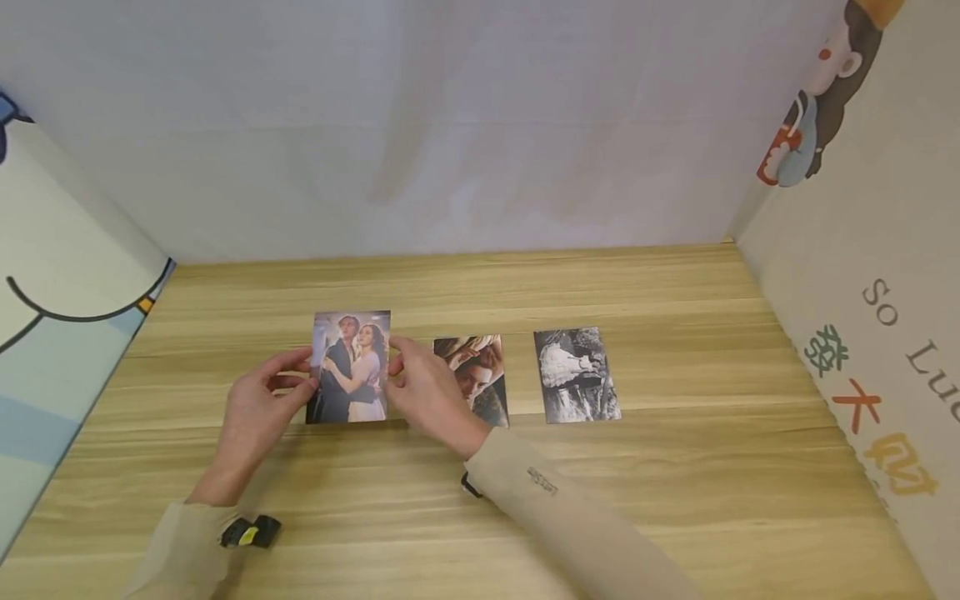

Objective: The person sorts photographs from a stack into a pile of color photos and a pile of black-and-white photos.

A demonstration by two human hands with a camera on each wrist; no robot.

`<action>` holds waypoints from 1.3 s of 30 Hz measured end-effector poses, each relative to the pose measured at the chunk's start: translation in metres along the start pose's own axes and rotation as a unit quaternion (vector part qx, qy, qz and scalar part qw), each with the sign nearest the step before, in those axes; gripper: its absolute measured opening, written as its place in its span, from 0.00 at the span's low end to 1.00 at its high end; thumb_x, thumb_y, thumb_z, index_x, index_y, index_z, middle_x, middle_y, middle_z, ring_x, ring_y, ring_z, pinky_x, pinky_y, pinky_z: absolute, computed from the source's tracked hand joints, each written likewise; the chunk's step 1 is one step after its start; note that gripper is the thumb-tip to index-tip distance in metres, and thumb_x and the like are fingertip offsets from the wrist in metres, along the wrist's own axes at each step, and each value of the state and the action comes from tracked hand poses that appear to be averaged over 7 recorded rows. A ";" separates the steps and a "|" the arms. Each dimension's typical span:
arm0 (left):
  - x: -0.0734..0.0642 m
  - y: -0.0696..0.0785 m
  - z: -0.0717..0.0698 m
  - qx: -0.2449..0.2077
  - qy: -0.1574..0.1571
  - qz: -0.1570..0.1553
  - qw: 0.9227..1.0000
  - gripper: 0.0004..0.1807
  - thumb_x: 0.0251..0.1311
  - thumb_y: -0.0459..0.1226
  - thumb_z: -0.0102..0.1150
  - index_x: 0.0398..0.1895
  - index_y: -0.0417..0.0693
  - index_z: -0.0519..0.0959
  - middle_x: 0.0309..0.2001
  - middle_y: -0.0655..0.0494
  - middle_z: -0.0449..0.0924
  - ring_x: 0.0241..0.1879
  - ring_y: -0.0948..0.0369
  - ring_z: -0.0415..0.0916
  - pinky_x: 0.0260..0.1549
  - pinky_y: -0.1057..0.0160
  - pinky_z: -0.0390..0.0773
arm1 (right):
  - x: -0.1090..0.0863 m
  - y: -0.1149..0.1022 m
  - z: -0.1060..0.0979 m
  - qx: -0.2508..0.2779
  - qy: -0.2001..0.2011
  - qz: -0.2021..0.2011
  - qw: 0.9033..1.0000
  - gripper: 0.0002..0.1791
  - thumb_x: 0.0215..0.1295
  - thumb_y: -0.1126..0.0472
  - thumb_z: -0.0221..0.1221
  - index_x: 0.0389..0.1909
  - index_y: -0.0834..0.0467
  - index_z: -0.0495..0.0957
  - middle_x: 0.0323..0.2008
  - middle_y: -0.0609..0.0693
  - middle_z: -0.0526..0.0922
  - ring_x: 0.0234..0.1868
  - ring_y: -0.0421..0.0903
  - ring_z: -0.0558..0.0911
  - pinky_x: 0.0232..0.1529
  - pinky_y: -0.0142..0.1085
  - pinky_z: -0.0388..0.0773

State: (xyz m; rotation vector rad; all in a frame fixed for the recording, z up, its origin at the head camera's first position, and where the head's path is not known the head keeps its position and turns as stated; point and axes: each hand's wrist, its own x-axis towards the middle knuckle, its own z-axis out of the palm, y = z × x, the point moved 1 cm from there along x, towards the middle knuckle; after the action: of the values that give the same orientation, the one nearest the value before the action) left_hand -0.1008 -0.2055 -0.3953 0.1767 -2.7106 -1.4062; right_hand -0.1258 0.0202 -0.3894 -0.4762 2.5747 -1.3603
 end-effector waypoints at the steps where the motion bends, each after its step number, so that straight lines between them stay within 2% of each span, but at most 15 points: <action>1: 0.000 -0.001 0.000 0.004 -0.002 -0.001 1.000 0.23 0.65 0.28 0.63 0.64 0.36 0.79 0.51 0.39 0.83 0.48 0.44 0.85 0.34 0.81 0.75 | 0.001 0.000 0.001 -0.005 -0.003 0.002 1.000 0.34 0.66 0.68 0.65 0.73 0.63 0.68 0.44 0.49 0.84 0.38 0.42 0.85 0.30 0.30 0.81; 9: 0.002 -0.009 -0.003 0.037 -0.036 -0.017 0.999 0.24 0.66 0.30 0.63 0.65 0.34 0.78 0.52 0.37 0.83 0.49 0.43 0.84 0.34 0.75 0.78 | 0.008 0.004 0.010 -0.041 -0.016 -0.003 0.999 0.35 0.66 0.69 0.65 0.73 0.66 0.67 0.42 0.49 0.84 0.29 0.39 0.79 0.25 0.29 0.76; 18: 0.006 -0.018 -0.006 0.053 -0.062 -0.010 0.997 0.24 0.66 0.30 0.64 0.65 0.33 0.77 0.52 0.37 0.83 0.48 0.44 0.85 0.33 0.74 0.78 | 0.012 0.004 0.017 -0.060 -0.031 0.000 0.998 0.38 0.64 0.69 0.67 0.74 0.66 0.66 0.39 0.47 0.83 0.28 0.38 0.77 0.28 0.31 0.77; 25: 0.008 -0.021 -0.006 0.058 -0.077 -0.013 0.995 0.25 0.64 0.29 0.65 0.64 0.32 0.76 0.50 0.37 0.83 0.47 0.44 0.86 0.32 0.72 0.79 | 0.015 0.005 0.020 -0.076 -0.037 0.004 0.996 0.37 0.64 0.69 0.67 0.73 0.67 0.66 0.36 0.46 0.82 0.28 0.39 0.76 0.30 0.31 0.76; 32: 0.011 -0.024 -0.004 0.077 -0.091 -0.003 0.993 0.26 0.63 0.29 0.65 0.65 0.30 0.75 0.50 0.37 0.83 0.47 0.44 0.86 0.33 0.68 0.80 | 0.019 0.006 0.022 -0.093 -0.053 0.011 0.994 0.39 0.63 0.68 0.67 0.74 0.68 0.65 0.34 0.45 0.82 0.29 0.40 0.77 0.32 0.33 0.78; 35: 0.012 -0.025 -0.003 0.083 -0.099 0.001 0.992 0.28 0.63 0.28 0.65 0.66 0.29 0.74 0.49 0.36 0.83 0.47 0.44 0.86 0.34 0.66 0.82 | 0.019 0.006 0.022 -0.099 -0.058 0.020 0.993 0.39 0.63 0.67 0.68 0.74 0.68 0.65 0.33 0.44 0.81 0.28 0.41 0.77 0.30 0.33 0.77; 39: 0.014 -0.026 -0.002 0.090 -0.110 -0.001 0.990 0.28 0.62 0.28 0.65 0.67 0.27 0.74 0.49 0.35 0.83 0.46 0.44 0.86 0.35 0.62 0.84 | 0.021 0.008 0.023 -0.115 -0.061 0.017 0.991 0.35 0.63 0.67 0.67 0.70 0.67 0.69 0.29 0.44 0.78 0.27 0.41 0.75 0.26 0.33 0.74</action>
State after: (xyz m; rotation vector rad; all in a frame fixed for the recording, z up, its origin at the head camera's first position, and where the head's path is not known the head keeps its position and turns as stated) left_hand -0.1131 -0.2237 -0.4153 0.0361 -3.0183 -1.2465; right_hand -0.1399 -0.0009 -0.4092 -0.5319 2.6353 -0.9947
